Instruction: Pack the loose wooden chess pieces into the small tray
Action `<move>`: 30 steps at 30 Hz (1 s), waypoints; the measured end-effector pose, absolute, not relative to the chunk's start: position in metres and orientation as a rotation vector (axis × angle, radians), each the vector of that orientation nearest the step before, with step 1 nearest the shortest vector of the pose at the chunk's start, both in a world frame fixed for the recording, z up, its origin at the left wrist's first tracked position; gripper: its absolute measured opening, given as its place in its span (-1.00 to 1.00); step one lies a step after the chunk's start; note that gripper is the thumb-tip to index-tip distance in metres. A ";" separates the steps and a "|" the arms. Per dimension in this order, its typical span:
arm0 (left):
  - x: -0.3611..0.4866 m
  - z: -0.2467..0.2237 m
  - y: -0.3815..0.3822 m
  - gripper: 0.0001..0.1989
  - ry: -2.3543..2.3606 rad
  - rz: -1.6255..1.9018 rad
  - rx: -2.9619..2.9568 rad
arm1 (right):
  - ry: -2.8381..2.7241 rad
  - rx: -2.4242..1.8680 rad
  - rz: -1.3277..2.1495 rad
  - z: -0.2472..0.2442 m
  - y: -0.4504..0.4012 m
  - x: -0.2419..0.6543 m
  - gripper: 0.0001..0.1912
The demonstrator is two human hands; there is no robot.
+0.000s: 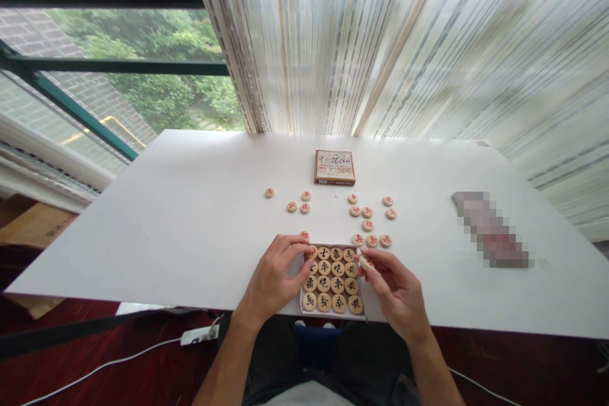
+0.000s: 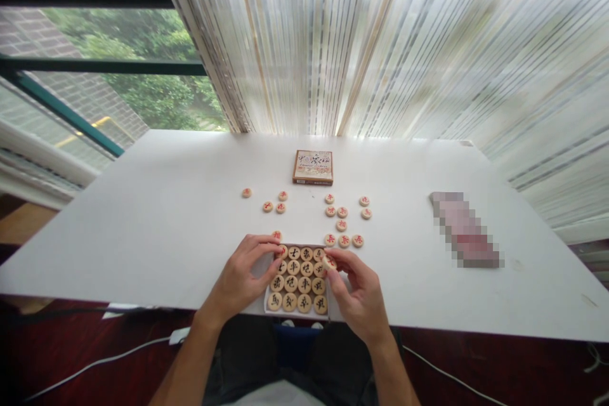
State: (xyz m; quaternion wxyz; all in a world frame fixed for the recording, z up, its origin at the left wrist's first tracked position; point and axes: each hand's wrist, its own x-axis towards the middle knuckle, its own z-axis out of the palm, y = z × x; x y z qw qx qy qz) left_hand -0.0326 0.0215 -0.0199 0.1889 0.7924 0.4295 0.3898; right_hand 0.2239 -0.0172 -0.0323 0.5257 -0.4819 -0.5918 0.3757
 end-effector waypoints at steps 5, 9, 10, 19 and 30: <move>-0.032 -0.020 0.021 -0.79 1.204 1.088 2.231 | -1.514 -1.169 0.785 -0.027 -0.015 0.225 -0.68; -0.032 -0.020 0.020 -0.79 1.206 1.095 2.235 | -1.545 -1.180 0.747 -0.028 -0.014 0.225 -0.69; -0.032 -0.020 0.021 -0.79 1.208 1.095 2.235 | -1.550 -1.181 0.743 -0.029 -0.014 0.225 -0.70; -0.032 -0.022 0.021 -0.80 1.206 1.106 2.239 | -1.449 -1.165 0.836 -0.028 -0.015 0.223 -0.72; -0.032 -0.021 0.021 -0.83 1.207 1.122 2.246 | -1.406 -1.239 0.763 -0.031 -0.014 0.221 -0.71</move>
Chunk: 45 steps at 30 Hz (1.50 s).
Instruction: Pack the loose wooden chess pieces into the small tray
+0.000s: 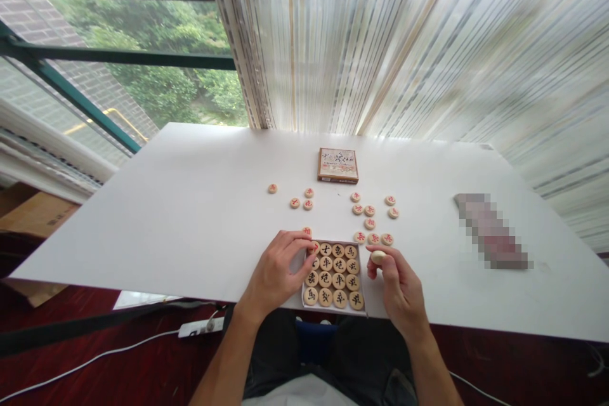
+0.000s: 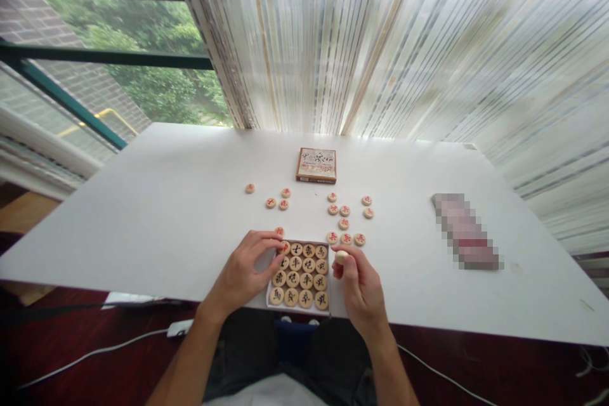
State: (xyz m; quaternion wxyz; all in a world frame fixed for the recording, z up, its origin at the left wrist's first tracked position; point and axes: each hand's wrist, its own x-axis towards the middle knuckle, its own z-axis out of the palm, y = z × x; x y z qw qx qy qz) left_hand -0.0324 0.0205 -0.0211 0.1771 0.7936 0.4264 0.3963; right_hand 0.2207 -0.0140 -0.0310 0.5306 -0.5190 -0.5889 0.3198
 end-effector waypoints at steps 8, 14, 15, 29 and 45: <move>-0.032 -0.021 0.021 -0.82 1.210 1.125 2.241 | -1.396 -1.272 0.713 -0.037 -0.013 0.220 -0.78; -0.032 -0.022 0.021 -0.84 1.208 1.118 2.231 | -1.361 -1.210 0.795 -0.042 -0.011 0.222 -0.73; -0.032 -0.022 0.020 -0.84 1.211 1.115 2.230 | -1.367 -1.187 0.802 -0.043 -0.010 0.222 -0.74; -0.032 -0.021 0.020 -0.83 1.214 1.112 2.226 | -1.445 -1.049 0.737 -0.035 -0.009 0.221 -0.74; -0.032 -0.022 0.021 -0.82 1.202 1.106 2.240 | -1.294 -1.102 0.835 -0.033 -0.014 0.216 -0.83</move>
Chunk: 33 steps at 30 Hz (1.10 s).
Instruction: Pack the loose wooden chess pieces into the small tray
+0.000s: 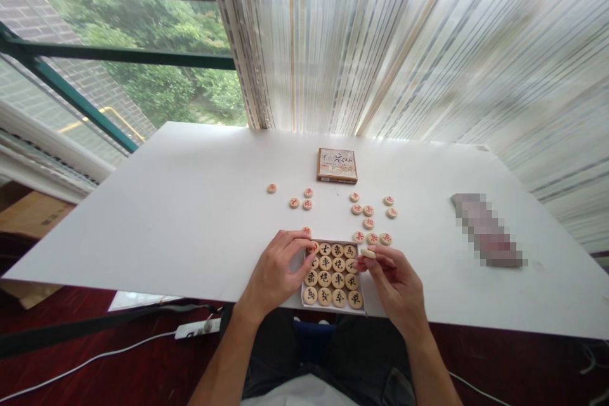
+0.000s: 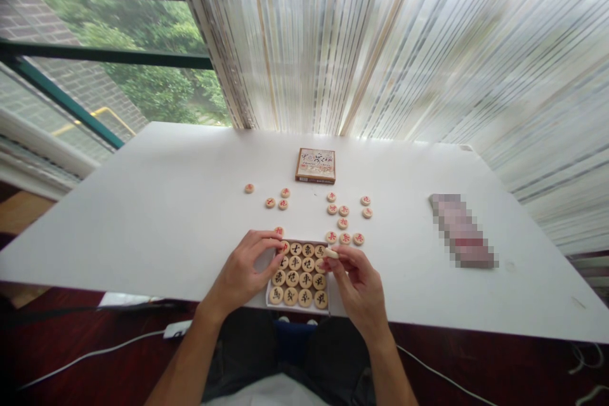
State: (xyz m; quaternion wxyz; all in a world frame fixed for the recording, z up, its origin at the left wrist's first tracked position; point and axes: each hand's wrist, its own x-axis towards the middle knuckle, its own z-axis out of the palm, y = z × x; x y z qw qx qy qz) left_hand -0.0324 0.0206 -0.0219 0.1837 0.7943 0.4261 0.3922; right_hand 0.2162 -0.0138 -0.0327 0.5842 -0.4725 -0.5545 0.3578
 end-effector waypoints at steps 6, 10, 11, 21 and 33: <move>-0.032 -0.022 0.020 -0.82 1.210 1.093 2.228 | -1.330 -1.113 0.843 -0.040 -0.012 0.218 -0.79; -0.032 -0.022 0.020 -0.83 1.209 1.102 2.235 | -1.384 -1.073 0.882 -0.041 -0.011 0.219 -0.72; -0.032 -0.022 0.020 -0.83 1.210 1.106 2.236 | -1.390 -1.067 0.884 -0.040 -0.011 0.219 -0.72; -0.032 -0.021 0.020 -0.82 1.207 1.105 2.230 | -1.374 -1.106 0.801 -0.035 -0.011 0.218 -0.87; -0.033 -0.023 0.019 -0.76 1.212 1.085 2.226 | -1.438 -1.041 0.782 -0.029 -0.009 0.217 -0.79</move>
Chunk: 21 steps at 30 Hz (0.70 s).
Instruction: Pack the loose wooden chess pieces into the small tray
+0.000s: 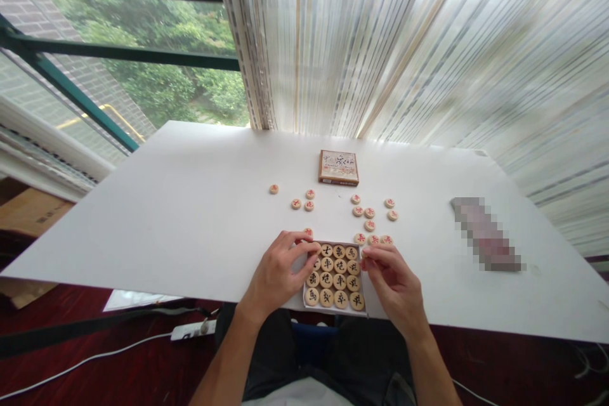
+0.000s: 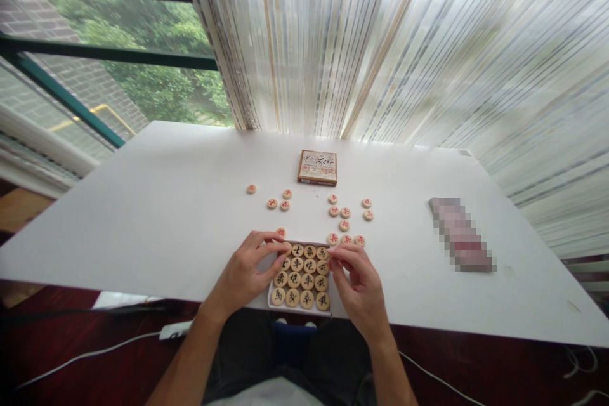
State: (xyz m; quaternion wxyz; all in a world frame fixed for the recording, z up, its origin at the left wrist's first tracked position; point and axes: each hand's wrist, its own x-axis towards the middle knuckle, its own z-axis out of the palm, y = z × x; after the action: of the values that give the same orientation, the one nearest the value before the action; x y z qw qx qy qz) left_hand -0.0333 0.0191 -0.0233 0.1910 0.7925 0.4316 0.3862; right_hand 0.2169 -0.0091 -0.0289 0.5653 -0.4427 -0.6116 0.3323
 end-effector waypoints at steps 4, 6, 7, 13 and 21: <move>-0.033 -0.023 0.020 -0.77 1.219 1.088 2.221 | -1.399 -1.040 0.820 -0.034 -0.008 0.218 -0.76; -0.032 -0.022 0.020 -0.77 1.221 1.092 2.218 | -1.387 -1.050 0.854 -0.036 -0.008 0.218 -0.72; -0.032 -0.022 0.020 -0.77 1.220 1.094 2.217 | -1.383 -1.051 0.871 -0.037 -0.008 0.218 -0.71; -0.031 -0.022 0.021 -0.78 1.223 1.120 2.229 | -1.365 -1.024 0.889 -0.034 -0.009 0.216 -0.76; -0.032 -0.023 0.020 -0.79 1.222 1.110 2.226 | -1.306 -1.054 0.875 -0.031 -0.008 0.216 -0.89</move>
State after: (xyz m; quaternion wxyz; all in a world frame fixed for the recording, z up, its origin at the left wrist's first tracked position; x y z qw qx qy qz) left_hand -0.0320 0.0203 -0.0234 0.1841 0.7896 0.4333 0.3936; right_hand 0.2158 -0.0083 -0.0306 0.5846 -0.4516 -0.5599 0.3751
